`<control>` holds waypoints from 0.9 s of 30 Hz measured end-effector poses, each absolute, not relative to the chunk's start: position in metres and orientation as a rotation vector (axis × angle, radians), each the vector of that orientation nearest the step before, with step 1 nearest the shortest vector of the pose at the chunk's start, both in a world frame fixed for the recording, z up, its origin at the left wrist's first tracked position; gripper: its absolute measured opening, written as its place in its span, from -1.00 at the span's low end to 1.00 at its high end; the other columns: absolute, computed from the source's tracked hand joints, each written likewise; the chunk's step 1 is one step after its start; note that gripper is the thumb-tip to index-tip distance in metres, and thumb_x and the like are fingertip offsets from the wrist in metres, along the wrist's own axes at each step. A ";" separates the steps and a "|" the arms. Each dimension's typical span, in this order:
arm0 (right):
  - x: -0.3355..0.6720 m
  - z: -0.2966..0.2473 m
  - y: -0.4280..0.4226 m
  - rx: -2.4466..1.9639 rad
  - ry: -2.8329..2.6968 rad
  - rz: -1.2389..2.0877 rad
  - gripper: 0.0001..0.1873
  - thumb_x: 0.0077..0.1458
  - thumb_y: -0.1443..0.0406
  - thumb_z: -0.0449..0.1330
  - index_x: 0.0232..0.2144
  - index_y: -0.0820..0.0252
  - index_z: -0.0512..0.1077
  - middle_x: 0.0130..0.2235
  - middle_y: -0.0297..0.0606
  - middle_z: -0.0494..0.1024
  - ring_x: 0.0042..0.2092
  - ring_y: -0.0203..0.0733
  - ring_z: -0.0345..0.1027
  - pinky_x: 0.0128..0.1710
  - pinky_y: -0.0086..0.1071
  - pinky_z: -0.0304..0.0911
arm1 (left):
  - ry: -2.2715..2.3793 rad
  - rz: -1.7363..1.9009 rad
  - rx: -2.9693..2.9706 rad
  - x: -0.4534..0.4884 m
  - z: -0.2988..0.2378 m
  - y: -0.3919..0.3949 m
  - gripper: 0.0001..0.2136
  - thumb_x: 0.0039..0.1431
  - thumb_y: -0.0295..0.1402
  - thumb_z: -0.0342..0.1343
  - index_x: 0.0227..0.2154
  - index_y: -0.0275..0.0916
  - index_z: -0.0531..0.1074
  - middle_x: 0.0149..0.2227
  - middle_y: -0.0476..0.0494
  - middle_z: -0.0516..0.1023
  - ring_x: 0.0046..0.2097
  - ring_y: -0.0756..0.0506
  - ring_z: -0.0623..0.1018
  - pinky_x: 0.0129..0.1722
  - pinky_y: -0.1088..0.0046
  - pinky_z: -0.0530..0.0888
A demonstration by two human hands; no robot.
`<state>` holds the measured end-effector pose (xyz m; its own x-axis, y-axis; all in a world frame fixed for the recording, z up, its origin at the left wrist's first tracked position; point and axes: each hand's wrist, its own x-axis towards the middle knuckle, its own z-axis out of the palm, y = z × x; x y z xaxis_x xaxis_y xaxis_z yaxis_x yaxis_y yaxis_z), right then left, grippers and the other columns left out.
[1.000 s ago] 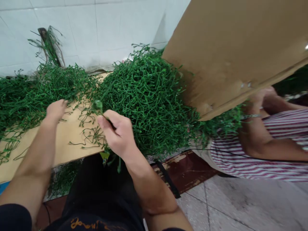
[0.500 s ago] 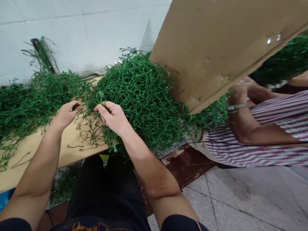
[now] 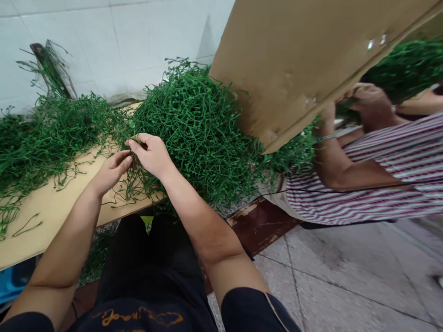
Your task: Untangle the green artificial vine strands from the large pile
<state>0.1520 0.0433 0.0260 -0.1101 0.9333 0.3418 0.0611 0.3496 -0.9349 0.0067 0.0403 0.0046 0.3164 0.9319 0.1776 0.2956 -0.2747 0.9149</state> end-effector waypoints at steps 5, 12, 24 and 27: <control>0.152 0.018 0.054 -0.996 -1.547 0.850 -0.83 0.06 0.38 0.05 -0.55 0.27 0.34 -0.55 -0.38 0.29 -0.48 -0.40 0.12 -0.42 -0.45 0.06 | 1.191 1.022 1.861 0.007 0.001 0.034 -0.74 0.20 -0.30 -0.14 -0.58 -0.24 0.24 -0.61 0.03 0.18 -0.50 0.03 0.24 -0.44 0.49 0.25; 0.146 0.011 0.071 -0.971 -1.576 0.890 -0.78 0.07 0.38 0.06 -0.60 0.24 0.26 -0.62 -0.46 0.10 -0.51 -0.43 -0.02 -0.47 -0.46 -0.06 | 1.250 1.070 1.966 0.000 0.004 0.016 -0.71 0.20 -0.26 -0.16 -0.62 -0.22 0.16 -0.61 0.02 0.15 -0.50 0.02 0.21 -0.44 0.46 0.20; 0.144 0.023 0.064 -0.960 -1.649 0.932 -0.52 0.00 0.20 0.19 -0.69 0.19 -0.02 -0.61 -0.49 -0.07 -0.53 -0.48 -0.19 -0.50 -0.44 -0.19 | 1.299 1.098 2.042 0.006 0.000 0.011 -0.71 0.20 -0.28 -0.18 -0.61 -0.22 0.16 -0.60 0.00 0.23 -0.48 0.01 0.26 -0.42 0.45 0.23; 0.130 0.031 0.067 -1.020 -1.679 0.799 -0.53 0.04 0.29 0.16 -0.69 0.19 -0.05 -0.60 -0.46 -0.09 -0.51 -0.45 -0.20 -0.47 -0.42 -0.20 | 1.391 1.187 2.082 0.006 0.003 0.010 -0.72 0.20 -0.30 -0.18 -0.61 -0.21 0.15 -0.59 -0.01 0.24 -0.47 0.00 0.27 -0.41 0.44 0.23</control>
